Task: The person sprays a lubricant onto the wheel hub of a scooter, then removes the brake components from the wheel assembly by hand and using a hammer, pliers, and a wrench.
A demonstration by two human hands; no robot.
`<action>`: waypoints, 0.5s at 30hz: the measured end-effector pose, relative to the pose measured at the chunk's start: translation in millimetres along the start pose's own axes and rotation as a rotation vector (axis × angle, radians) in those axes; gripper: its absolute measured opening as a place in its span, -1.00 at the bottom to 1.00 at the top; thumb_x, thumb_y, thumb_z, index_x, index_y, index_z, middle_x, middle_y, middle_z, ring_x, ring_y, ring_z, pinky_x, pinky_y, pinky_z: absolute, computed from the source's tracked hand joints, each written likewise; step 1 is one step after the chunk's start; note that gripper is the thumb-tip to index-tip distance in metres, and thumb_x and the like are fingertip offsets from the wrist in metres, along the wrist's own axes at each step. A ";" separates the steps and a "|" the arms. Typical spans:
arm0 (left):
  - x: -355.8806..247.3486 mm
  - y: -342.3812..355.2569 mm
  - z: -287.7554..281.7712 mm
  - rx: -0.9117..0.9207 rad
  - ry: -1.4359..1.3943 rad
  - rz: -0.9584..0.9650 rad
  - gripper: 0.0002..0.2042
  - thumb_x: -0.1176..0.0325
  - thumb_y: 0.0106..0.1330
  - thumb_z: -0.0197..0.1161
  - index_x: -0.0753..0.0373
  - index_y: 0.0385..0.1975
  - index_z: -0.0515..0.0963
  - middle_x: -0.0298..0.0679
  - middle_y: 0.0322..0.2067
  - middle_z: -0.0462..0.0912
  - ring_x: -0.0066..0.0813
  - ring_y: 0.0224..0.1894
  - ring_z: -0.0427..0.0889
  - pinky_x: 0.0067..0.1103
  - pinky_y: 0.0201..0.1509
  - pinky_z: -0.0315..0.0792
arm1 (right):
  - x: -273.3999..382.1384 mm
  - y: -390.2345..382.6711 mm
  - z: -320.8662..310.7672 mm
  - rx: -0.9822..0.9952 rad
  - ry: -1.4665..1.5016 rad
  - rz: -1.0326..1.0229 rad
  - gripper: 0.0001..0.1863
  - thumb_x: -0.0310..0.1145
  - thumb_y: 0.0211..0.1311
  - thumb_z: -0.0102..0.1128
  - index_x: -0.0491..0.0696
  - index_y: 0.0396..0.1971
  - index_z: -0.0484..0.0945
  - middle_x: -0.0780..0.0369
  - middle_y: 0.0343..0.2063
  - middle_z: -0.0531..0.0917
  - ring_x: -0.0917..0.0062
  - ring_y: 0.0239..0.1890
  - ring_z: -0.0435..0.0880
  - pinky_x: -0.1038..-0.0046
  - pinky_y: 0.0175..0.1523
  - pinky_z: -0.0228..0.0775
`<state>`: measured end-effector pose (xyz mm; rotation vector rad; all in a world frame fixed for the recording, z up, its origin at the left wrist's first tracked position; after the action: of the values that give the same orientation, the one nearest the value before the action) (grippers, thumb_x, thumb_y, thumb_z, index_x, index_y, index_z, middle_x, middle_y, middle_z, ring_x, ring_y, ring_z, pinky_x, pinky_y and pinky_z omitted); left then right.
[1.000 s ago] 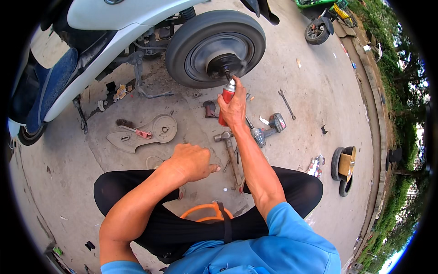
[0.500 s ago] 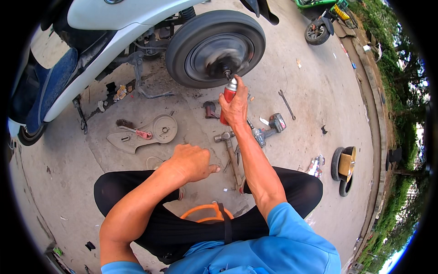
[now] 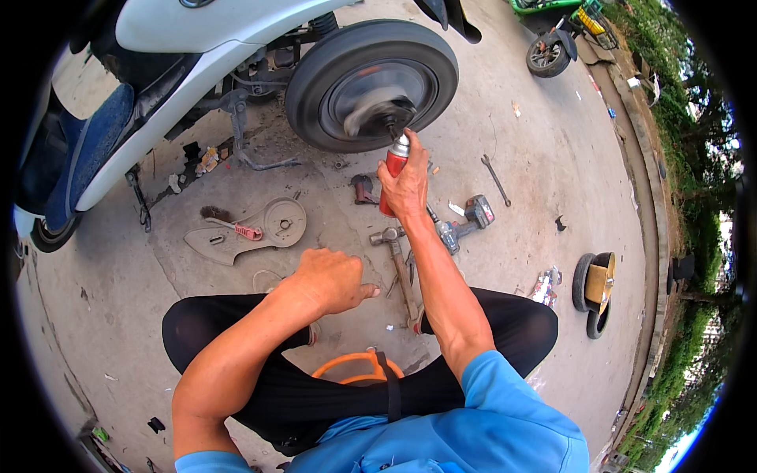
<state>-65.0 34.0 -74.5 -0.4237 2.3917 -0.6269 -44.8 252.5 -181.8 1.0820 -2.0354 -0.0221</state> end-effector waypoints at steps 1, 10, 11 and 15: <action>0.1 0.0 0.1 -0.001 0.000 -0.001 -0.50 -0.11 0.39 0.25 0.31 -0.32 0.75 0.02 -0.34 0.78 0.02 -0.18 0.77 -0.20 -0.06 0.57 | 0.2 0.2 0.1 0.000 0.002 0.001 -0.14 -0.42 0.11 0.43 -0.01 0.42 0.21 -0.04 -0.02 0.48 0.08 0.02 0.56 0.14 0.16 0.43; 0.9 -0.5 -0.6 0.005 -0.001 -0.004 -0.50 -0.11 0.39 0.26 0.31 -0.33 0.74 0.00 -0.35 0.78 0.00 -0.19 0.77 -0.20 -0.09 0.56 | -2.7 1.7 4.5 -0.026 -0.014 -0.044 -0.15 -0.40 0.14 0.39 0.15 0.44 0.19 -0.05 -0.03 0.44 -0.08 -0.05 0.60 0.03 0.02 0.52; 0.8 -0.2 -0.7 0.005 -0.001 -0.003 -0.50 -0.11 0.39 0.26 0.31 -0.33 0.74 0.00 -0.35 0.78 0.00 -0.19 0.77 -0.20 -0.09 0.56 | -2.6 1.8 4.2 -0.026 -0.017 -0.042 -0.15 -0.40 0.15 0.39 0.15 0.44 0.19 -0.05 -0.03 0.44 -0.09 -0.05 0.59 0.02 0.02 0.52; 0.6 -1.5 -2.1 0.019 -0.004 -0.005 -0.50 -0.11 0.39 0.26 0.31 -0.34 0.74 0.00 -0.35 0.78 0.00 -0.19 0.77 -0.20 -0.08 0.56 | -2.4 2.7 5.6 -0.018 -0.007 -0.031 -0.15 -0.40 0.15 0.38 0.15 0.44 0.19 -0.06 -0.03 0.44 -0.10 -0.04 0.59 0.02 0.01 0.52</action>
<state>-66.6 33.2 -72.6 -0.4222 2.3798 -0.6506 -49.6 254.0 -186.2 1.1038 -2.0209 -0.0600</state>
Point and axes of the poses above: each hand's wrist, its own y-axis towards the middle knuckle, its own z-axis out of the palm, x = y × z, the point moved 1 cm from there along y, towards the middle knuckle
